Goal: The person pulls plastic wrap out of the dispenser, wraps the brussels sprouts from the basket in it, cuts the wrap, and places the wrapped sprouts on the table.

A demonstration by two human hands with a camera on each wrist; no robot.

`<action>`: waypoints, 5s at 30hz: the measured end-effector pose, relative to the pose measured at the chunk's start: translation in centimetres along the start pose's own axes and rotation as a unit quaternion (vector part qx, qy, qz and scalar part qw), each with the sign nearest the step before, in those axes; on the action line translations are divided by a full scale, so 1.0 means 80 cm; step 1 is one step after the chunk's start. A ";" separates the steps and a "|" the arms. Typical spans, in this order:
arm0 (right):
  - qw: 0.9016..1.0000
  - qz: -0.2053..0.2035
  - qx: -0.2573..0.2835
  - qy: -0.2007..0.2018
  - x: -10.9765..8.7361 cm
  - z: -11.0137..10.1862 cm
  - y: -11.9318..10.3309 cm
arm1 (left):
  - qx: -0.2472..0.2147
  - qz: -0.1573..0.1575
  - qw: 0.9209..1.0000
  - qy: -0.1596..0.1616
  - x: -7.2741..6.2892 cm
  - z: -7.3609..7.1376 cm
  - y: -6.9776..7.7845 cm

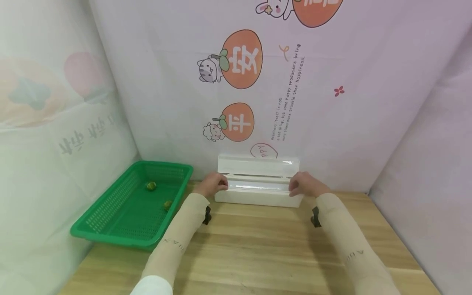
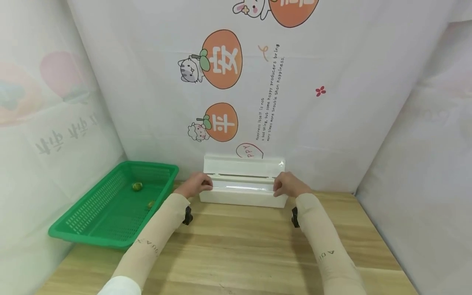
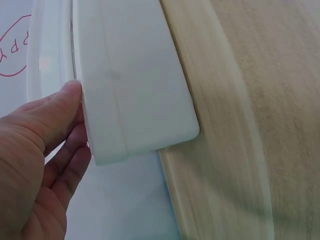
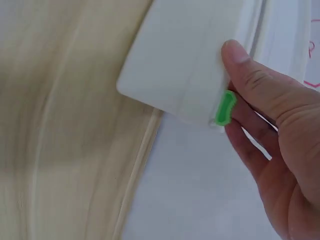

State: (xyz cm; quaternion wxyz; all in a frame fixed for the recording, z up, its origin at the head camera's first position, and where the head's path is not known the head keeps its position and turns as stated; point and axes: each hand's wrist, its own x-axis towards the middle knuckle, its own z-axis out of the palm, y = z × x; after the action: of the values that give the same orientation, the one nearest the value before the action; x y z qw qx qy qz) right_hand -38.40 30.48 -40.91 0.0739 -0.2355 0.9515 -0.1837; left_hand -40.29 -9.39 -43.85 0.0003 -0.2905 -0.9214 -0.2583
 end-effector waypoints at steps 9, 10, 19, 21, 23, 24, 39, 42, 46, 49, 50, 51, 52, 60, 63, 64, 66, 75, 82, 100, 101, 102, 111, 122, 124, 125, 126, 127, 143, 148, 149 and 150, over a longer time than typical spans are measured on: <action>0.999 -0.012 0.046 0.010 -0.003 0.002 0.015 | 0.007 -0.009 1.000 0.023 0.008 0.014 0.003; 0.998 -0.027 0.047 0.017 -0.004 0.003 0.014 | 0.014 -0.005 1.000 0.026 0.009 0.014 0.003; 0.996 -0.060 0.013 0.059 -0.004 0.015 0.003 | 0.080 0.004 0.996 0.028 0.012 0.017 0.008; 0.996 -0.059 -0.001 0.066 -0.003 0.017 0.005 | 0.100 0.008 0.994 0.031 0.012 0.019 0.007; 0.995 -0.060 -0.015 0.074 -0.002 0.019 0.006 | 0.113 0.011 0.993 0.033 0.013 0.020 0.005; 0.995 -0.057 -0.025 0.077 -0.002 0.019 0.006 | 0.117 0.010 0.992 0.035 0.012 0.019 0.004; 0.995 -0.015 -0.061 0.082 -0.001 0.017 0.004 | 0.093 0.009 0.994 0.053 0.008 0.013 -0.002; 0.994 -0.010 -0.066 0.083 -0.001 0.014 0.003 | 0.091 0.019 0.994 0.058 0.008 0.009 -0.001; 0.994 -0.009 -0.068 0.085 -0.002 0.009 0.001 | 0.077 0.018 0.995 0.058 0.007 0.004 0.000; 0.995 -0.006 -0.064 0.082 -0.006 0.005 -0.003 | 0.071 0.002 0.996 0.049 0.006 0.000 0.002; 0.995 -0.005 -0.060 0.081 -0.007 0.004 -0.004 | 0.069 -0.002 0.997 0.046 0.005 -0.002 0.003; 0.995 -0.004 -0.059 0.082 -0.009 0.002 -0.005 | 0.068 -0.004 0.997 0.043 0.005 -0.004 0.004; 0.995 -0.006 -0.059 0.084 -0.010 0.001 -0.006 | 0.069 -0.007 0.997 0.041 0.004 -0.006 0.006; 0.993 -0.011 -0.064 0.096 -0.020 -0.010 -0.014 | 0.051 -0.015 0.998 0.033 -0.001 -0.019 0.015; 0.993 -0.015 -0.069 0.098 -0.024 -0.013 -0.019 | 0.035 -0.022 0.999 0.033 -0.003 -0.024 0.019; 0.993 -0.014 -0.070 0.099 -0.025 -0.015 -0.020 | 0.037 -0.022 0.999 0.033 -0.004 -0.026 0.021; 0.992 -0.013 -0.072 0.098 -0.027 -0.017 -0.024 | 0.045 -0.017 0.998 0.033 -0.006 -0.029 0.023; 0.990 -0.026 -0.085 0.105 -0.037 -0.027 -0.031 | 0.038 -0.002 0.999 0.038 -0.017 -0.042 0.034; 0.983 -0.069 -0.115 0.127 -0.049 -0.034 -0.039 | 0.058 0.035 0.996 0.058 -0.026 -0.048 0.036; 0.977 -0.083 -0.135 0.141 -0.077 -0.055 -0.068 | 0.121 0.065 0.987 0.082 -0.051 -0.072 0.061; 0.977 -0.084 -0.135 0.141 -0.079 -0.056 -0.070 | 0.124 0.068 0.986 0.084 -0.052 -0.073 0.062; 0.977 -0.083 -0.136 0.142 -0.081 -0.057 -0.072 | 0.125 0.070 0.986 0.085 -0.053 -0.075 0.064; 0.970 -0.102 -0.153 0.157 -0.097 -0.063 -0.082 | 0.119 0.066 0.987 0.080 -0.066 -0.084 0.077; 0.958 -0.145 -0.179 0.167 -0.131 -0.060 -0.101 | 0.083 0.080 0.989 0.096 -0.098 -0.086 0.093; 0.958 -0.148 -0.181 0.169 -0.136 -0.059 -0.103 | 0.119 0.112 0.980 0.113 -0.105 -0.085 0.096; 0.956 -0.151 -0.182 0.171 -0.139 -0.059 -0.105 | 0.138 0.128 0.975 0.122 -0.109 -0.085 0.096; 0.956 -0.154 -0.181 0.173 -0.142 -0.058 -0.106 | 0.147 0.137 0.971 0.130 -0.112 -0.084 0.097; 0.955 -0.158 -0.180 0.177 -0.144 -0.058 -0.108 | 0.157 0.147 0.967 0.137 -0.115 -0.084 0.098; 0.920 -0.271 -0.200 0.201 -0.182 0.006 -0.109 | 0.190 0.192 0.961 0.066 -0.173 -0.043 0.098; 0.903 -0.332 -0.184 0.202 -0.181 0.039 -0.096 | 0.201 0.222 0.953 0.051 -0.187 -0.017 0.089; 0.902 -0.338 -0.182 0.200 -0.181 0.045 -0.094 | 0.198 0.229 0.952 0.048 -0.189 -0.013 0.087; 0.904 -0.336 -0.182 0.192 -0.181 0.050 -0.092 | 0.195 0.236 0.951 0.049 -0.190 -0.008 0.085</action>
State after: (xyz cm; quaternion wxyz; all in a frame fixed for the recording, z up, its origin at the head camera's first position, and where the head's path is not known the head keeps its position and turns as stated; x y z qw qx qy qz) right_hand -21.67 30.10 -40.98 -0.2208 -0.5104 0.8287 -0.0632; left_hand -24.14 -13.09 -42.38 0.1630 -0.4813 -0.8576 -0.0797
